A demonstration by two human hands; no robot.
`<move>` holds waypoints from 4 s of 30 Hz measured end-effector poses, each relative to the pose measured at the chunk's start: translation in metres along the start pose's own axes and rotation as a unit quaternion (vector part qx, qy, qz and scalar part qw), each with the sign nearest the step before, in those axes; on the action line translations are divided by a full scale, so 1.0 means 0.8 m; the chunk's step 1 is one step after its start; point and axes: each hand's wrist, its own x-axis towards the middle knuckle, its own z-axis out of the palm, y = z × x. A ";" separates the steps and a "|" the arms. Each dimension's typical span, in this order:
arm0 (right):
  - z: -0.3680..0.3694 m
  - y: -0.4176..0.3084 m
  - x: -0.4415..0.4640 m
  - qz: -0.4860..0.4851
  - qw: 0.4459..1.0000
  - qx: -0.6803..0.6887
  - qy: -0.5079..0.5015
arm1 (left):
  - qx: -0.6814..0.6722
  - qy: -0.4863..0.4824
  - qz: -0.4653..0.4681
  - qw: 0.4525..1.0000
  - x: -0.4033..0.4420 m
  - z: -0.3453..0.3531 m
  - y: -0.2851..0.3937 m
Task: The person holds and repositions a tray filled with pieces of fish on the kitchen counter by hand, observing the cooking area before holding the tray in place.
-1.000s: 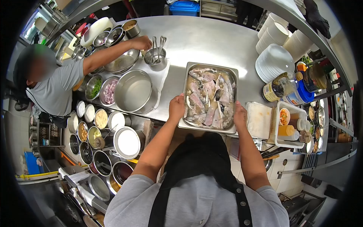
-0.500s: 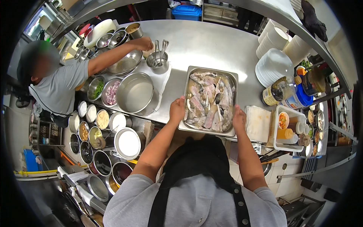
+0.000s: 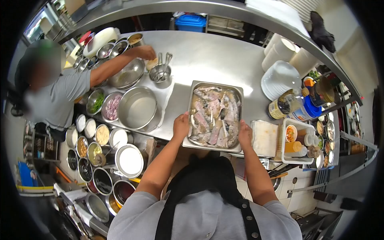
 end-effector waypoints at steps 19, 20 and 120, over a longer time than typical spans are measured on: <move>0.016 0.040 0.012 -0.044 0.998 0.051 0.005 | -0.004 0.013 0.051 0.999 0.001 0.002 -0.006; 0.017 0.045 0.014 -0.051 0.997 0.058 0.001 | -0.001 0.015 0.051 0.999 0.001 0.003 -0.007; 0.015 0.044 0.012 -0.051 0.995 0.085 0.002 | 0.040 0.016 0.062 0.997 -0.006 -0.004 0.003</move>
